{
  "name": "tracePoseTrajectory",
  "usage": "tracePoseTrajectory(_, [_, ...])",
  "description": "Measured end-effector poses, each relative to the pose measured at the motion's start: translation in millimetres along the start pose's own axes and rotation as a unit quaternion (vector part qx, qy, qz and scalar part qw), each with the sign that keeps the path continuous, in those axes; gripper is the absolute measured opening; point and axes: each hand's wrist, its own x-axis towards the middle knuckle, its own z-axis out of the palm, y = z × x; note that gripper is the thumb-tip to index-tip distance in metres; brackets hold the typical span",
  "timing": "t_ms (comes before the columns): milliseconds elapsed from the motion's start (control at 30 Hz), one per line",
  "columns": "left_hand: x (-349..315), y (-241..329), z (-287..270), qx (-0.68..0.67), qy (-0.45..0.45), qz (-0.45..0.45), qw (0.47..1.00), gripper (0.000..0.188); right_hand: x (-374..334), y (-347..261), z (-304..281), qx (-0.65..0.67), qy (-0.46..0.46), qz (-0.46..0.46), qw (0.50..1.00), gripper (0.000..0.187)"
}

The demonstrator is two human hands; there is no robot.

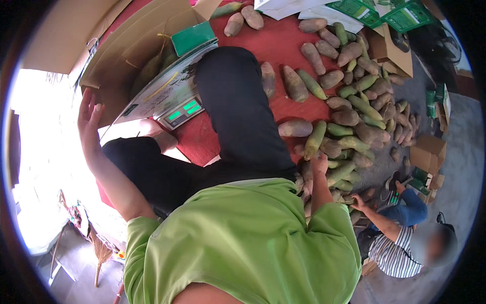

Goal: Sort and package large produce items from a pile on the floor into cardboard boxes and bags.

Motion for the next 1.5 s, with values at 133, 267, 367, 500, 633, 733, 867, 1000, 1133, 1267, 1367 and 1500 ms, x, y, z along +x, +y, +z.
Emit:
tracePoseTrajectory(133, [-3, 1, -10, -0.014, -0.017, -0.002, 1.000, 0.062, -15, -20, 4, -0.043, -0.060, -0.007, 0.997, 0.055])
tracePoseTrajectory(267, [-3, -2, -9, 0.007, 0.001, -0.010, 1.000, 0.061, -31, -39, 13, 0.028, -0.053, -0.017, 0.998, 0.053])
tracePoseTrajectory(367, [-3, 2, -4, 0.018, -0.002, -0.014, 1.000, 0.061, -42, -60, 4, 0.005, -0.047, 0.024, 0.999, 0.050])
tracePoseTrajectory(500, [-4, 0, -12, 0.010, 0.009, -0.007, 1.000, 0.061, -46, -64, 2, -0.029, -0.032, -0.003, 0.999, 0.044])
tracePoseTrajectory(633, [-4, -6, -18, -0.020, -0.002, -0.006, 1.000, 0.060, -49, -63, 0, 0.006, -0.080, -0.020, 0.997, 0.040])
tracePoseTrajectory(733, [-1, -7, -13, -0.022, 0.003, -0.011, 1.000, 0.061, -45, -47, -1, 0.022, -0.076, -0.025, 0.997, 0.037])
tracePoseTrajectory(867, [-3, 4, -1, -0.025, 0.010, -0.012, 1.000, 0.063, -26, -12, 17, 0.003, -0.009, -0.011, 1.000, 0.039])
tracePoseTrajectory(1000, [-6, 1, -11, -0.012, 0.027, -0.010, 1.000, 0.067, -22, -34, 17, -0.031, -0.045, 0.013, 0.998, 0.050])
tracePoseTrajectory(1133, [-4, 1, -8, -0.013, 0.026, -0.006, 1.000, 0.068, -24, -40, 9, -0.006, -0.046, 0.026, 0.999, 0.050])
tracePoseTrajectory(1267, [0, -7, -9, -0.022, 0.011, -0.011, 1.000, 0.065, -27, -49, 6, -0.013, 0.016, -0.005, 1.000, 0.048])
tracePoseTrajectory(1367, [-3, 1, -9, -0.024, 0.000, -0.010, 1.000, 0.064, -24, -57, 14, 0.021, 0.033, -0.013, 0.999, 0.045])
tracePoseTrajectory(1500, [-8, -2, -17, 0.005, 0.014, -0.014, 1.000, 0.060, -39, -105, 11, 0.066, -0.038, -0.045, 0.996, 0.041])
